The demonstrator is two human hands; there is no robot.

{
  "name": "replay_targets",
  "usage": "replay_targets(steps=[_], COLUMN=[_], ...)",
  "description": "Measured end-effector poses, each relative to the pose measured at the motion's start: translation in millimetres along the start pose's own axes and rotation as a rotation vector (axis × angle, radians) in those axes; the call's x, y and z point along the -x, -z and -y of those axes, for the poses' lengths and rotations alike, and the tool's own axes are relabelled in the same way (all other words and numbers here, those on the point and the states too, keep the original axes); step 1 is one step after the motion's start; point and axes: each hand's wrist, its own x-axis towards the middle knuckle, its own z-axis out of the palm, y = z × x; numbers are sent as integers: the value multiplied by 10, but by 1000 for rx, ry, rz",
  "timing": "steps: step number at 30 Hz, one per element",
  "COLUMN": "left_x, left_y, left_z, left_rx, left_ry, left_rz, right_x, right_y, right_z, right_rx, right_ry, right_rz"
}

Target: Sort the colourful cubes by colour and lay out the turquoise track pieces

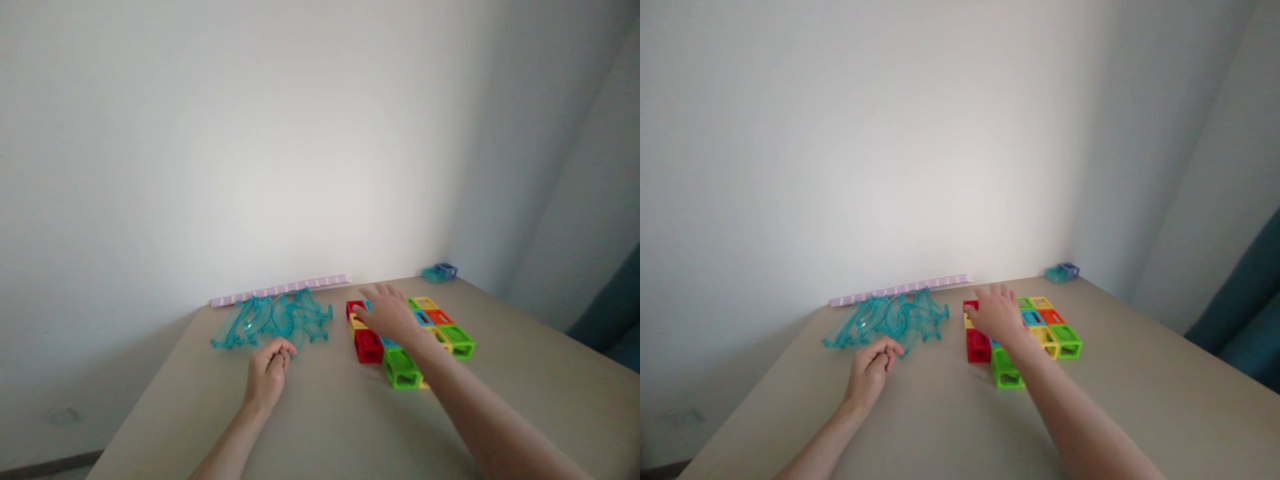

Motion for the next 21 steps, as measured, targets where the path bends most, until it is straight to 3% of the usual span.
replay_targets(steps=[3, 5, 7, 11, 14, 17, 19, 21], left_x=[1, 10, 27, 54, 41, 8, -13, -30], left_y=[-43, -68, -83, -57, 18, 115, 162, 182], left_z=[-32, -66, -110, -215, -301, -351, -334, -275], left_rx=[35, 47, 42, 57, 33, -14, -12, -2], left_ry=[1, -35, -118, -249, -274, -268, -215, -133], left_rz=[22, 78, 164, 255, 298, 375, 429, 466], right_x=[38, 190, 423, 922, 1144, 1123, 969, 753], right_y=[42, 22, 24, 120, 191, 249, 293, 316], right_z=[-447, -499, -371, 127, 472, 637, 596, 444], right_rx=[40, 58, 104, 13, -94, -174, -214, -281], right_ry=[-17, 50, 159, 352, 364, 363, 367, 475], right_rz=[146, 183, 158, 185, 210, 187, 219, 279])
